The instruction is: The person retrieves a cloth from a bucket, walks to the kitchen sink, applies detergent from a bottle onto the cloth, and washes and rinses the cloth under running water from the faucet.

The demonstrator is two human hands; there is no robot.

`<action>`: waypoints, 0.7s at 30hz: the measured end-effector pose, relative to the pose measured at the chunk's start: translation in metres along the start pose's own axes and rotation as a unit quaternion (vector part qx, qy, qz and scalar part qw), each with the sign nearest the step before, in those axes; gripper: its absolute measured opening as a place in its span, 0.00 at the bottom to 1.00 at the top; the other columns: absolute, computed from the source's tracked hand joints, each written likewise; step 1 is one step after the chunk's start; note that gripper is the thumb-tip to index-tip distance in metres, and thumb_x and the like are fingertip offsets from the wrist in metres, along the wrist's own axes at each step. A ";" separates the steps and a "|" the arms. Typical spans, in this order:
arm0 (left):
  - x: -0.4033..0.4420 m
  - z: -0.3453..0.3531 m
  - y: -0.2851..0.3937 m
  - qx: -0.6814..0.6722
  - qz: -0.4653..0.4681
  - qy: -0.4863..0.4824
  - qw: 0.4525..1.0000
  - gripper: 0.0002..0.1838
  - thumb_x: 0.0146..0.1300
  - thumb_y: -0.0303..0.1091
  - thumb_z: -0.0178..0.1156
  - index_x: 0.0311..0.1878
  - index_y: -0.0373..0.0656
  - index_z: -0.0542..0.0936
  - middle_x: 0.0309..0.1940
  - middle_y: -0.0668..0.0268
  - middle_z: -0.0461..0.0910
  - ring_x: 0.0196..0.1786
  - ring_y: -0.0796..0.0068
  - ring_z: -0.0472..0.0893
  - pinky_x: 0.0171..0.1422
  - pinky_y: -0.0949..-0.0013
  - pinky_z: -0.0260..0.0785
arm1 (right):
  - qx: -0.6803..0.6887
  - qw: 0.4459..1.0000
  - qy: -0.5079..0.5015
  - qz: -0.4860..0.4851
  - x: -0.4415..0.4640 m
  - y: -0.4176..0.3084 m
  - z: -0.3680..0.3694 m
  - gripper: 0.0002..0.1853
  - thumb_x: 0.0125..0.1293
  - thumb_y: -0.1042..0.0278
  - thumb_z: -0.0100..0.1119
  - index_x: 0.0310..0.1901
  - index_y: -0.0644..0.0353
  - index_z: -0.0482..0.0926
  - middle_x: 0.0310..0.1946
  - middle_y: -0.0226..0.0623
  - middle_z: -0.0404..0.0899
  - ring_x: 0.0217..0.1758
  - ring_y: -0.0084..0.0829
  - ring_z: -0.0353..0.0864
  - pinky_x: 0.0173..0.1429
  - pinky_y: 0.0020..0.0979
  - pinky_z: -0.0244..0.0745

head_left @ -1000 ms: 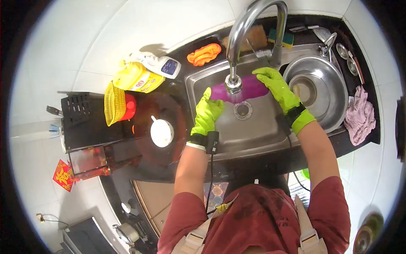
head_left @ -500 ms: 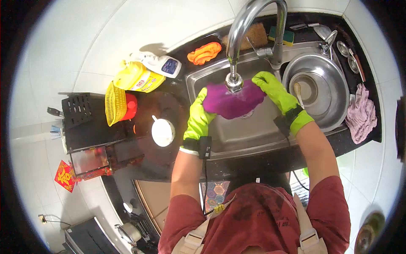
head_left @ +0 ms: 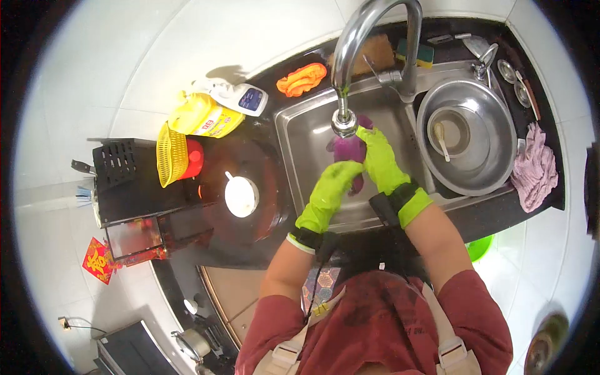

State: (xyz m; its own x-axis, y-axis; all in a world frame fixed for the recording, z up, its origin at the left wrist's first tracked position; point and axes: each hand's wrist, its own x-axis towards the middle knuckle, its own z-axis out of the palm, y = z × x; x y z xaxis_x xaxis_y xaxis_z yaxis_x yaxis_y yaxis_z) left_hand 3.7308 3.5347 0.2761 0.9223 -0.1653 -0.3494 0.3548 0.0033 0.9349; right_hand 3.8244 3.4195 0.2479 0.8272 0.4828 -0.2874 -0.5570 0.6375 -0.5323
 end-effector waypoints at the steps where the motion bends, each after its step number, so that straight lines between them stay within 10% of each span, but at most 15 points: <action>1: 0.004 -0.004 -0.011 -0.175 -0.040 0.007 0.984 0.26 0.64 0.50 0.56 0.59 0.42 0.73 0.45 0.64 0.78 0.47 0.63 0.76 0.55 0.61 0.69 | 0.061 0.997 0.046 -0.012 0.000 0.007 0.008 0.17 0.68 0.63 0.52 0.55 0.60 0.73 0.43 0.38 0.80 0.42 0.32 0.80 0.47 0.34 0.77; 4: 0.014 -0.008 -0.020 -0.400 -0.068 -0.101 0.908 0.46 0.58 0.74 0.44 0.67 0.44 0.63 0.59 0.58 0.72 0.61 0.54 0.71 0.67 0.54 0.61 | 0.069 0.995 0.061 -0.042 -0.025 -0.010 0.046 0.17 0.68 0.65 0.53 0.56 0.60 0.72 0.45 0.38 0.78 0.45 0.33 0.79 0.50 0.35 0.77; 5: 0.021 0.003 -0.022 -0.494 -0.037 -0.132 0.859 0.44 0.60 0.72 0.44 0.67 0.42 0.64 0.61 0.56 0.70 0.63 0.54 0.69 0.68 0.52 0.60 | -0.207 0.961 0.047 -0.175 -0.018 0.010 0.024 0.18 0.67 0.66 0.54 0.57 0.60 0.71 0.48 0.38 0.77 0.49 0.33 0.78 0.53 0.34 0.75; 7: 0.034 0.015 -0.021 -0.582 -0.004 -0.166 0.796 0.43 0.62 0.69 0.44 0.66 0.41 0.64 0.63 0.54 0.68 0.65 0.54 0.68 0.70 0.49 0.58 | -0.260 0.942 0.082 -0.195 -0.024 0.008 0.024 0.25 0.60 0.61 0.59 0.59 0.58 0.71 0.48 0.45 0.77 0.49 0.41 0.79 0.52 0.36 0.75; 9: 0.048 0.018 -0.020 -0.578 0.043 0.048 0.813 0.34 0.66 0.58 0.50 0.64 0.39 0.67 0.60 0.53 0.71 0.63 0.55 0.71 0.67 0.47 0.61 | -0.312 0.918 0.120 -0.213 -0.029 -0.004 0.021 0.32 0.53 0.57 0.65 0.61 0.56 0.70 0.48 0.52 0.78 0.49 0.48 0.79 0.52 0.37 0.74; 11: 0.051 0.004 -0.014 -0.527 0.057 0.089 0.843 0.28 0.67 0.49 0.51 0.64 0.40 0.67 0.61 0.53 0.70 0.62 0.55 0.72 0.66 0.49 0.63 | -0.685 0.689 0.160 -0.175 -0.043 -0.029 0.011 0.21 0.65 0.66 0.57 0.57 0.63 0.70 0.49 0.42 0.78 0.52 0.39 0.78 0.57 0.35 0.72; 12: 0.053 -0.004 -0.009 -0.469 0.076 0.129 0.870 0.24 0.67 0.40 0.53 0.63 0.40 0.67 0.61 0.52 0.70 0.61 0.56 0.73 0.66 0.50 0.64 | -0.685 0.689 0.159 -0.174 -0.040 -0.021 -0.008 0.21 0.65 0.66 0.57 0.57 0.63 0.70 0.49 0.42 0.78 0.52 0.39 0.78 0.57 0.35 0.72; 14: 0.062 -0.012 -0.005 -0.529 0.043 0.170 0.830 0.22 0.65 0.30 0.53 0.62 0.37 0.68 0.60 0.52 0.71 0.59 0.55 0.73 0.66 0.50 0.65 | -0.235 0.954 0.058 -0.177 -0.027 0.006 -0.050 0.21 0.63 0.68 0.57 0.56 0.65 0.70 0.48 0.44 0.79 0.54 0.40 0.77 0.57 0.36 0.72; 16: 0.073 -0.024 -0.021 -0.505 0.041 0.162 0.847 0.23 0.63 0.28 0.54 0.61 0.36 0.68 0.57 0.53 0.73 0.57 0.54 0.75 0.65 0.51 0.66 | -0.258 0.950 0.063 -0.166 -0.053 0.012 -0.051 0.20 0.64 0.69 0.57 0.57 0.64 0.69 0.50 0.44 0.78 0.57 0.39 0.76 0.59 0.36 0.72; 18: 0.079 -0.036 -0.030 -0.530 0.043 0.085 0.842 0.23 0.61 0.25 0.55 0.61 0.36 0.68 0.56 0.53 0.74 0.55 0.55 0.76 0.65 0.51 0.67 | 0.164 0.986 -0.007 -0.013 -0.079 0.021 -0.042 0.20 0.65 0.68 0.57 0.57 0.62 0.68 0.53 0.46 0.75 0.57 0.41 0.75 0.61 0.39 0.72; 21: 0.072 -0.023 -0.008 -0.483 0.035 0.077 0.871 0.24 0.58 0.20 0.55 0.60 0.37 0.70 0.52 0.55 0.76 0.52 0.57 0.78 0.61 0.54 0.69 | 0.018 0.997 0.063 0.033 -0.082 0.019 -0.048 0.22 0.68 0.67 0.53 0.62 0.63 0.64 0.57 0.46 0.70 0.59 0.45 0.72 0.66 0.45 0.66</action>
State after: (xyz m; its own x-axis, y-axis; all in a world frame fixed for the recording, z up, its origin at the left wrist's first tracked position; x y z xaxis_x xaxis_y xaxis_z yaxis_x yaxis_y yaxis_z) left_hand 3.7982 3.5454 0.2419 0.9302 0.0026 -0.3671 0.1918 0.8492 0.4920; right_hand 3.7499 3.3629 0.2232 0.7895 0.4471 -0.4205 -0.6117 0.6290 -0.4798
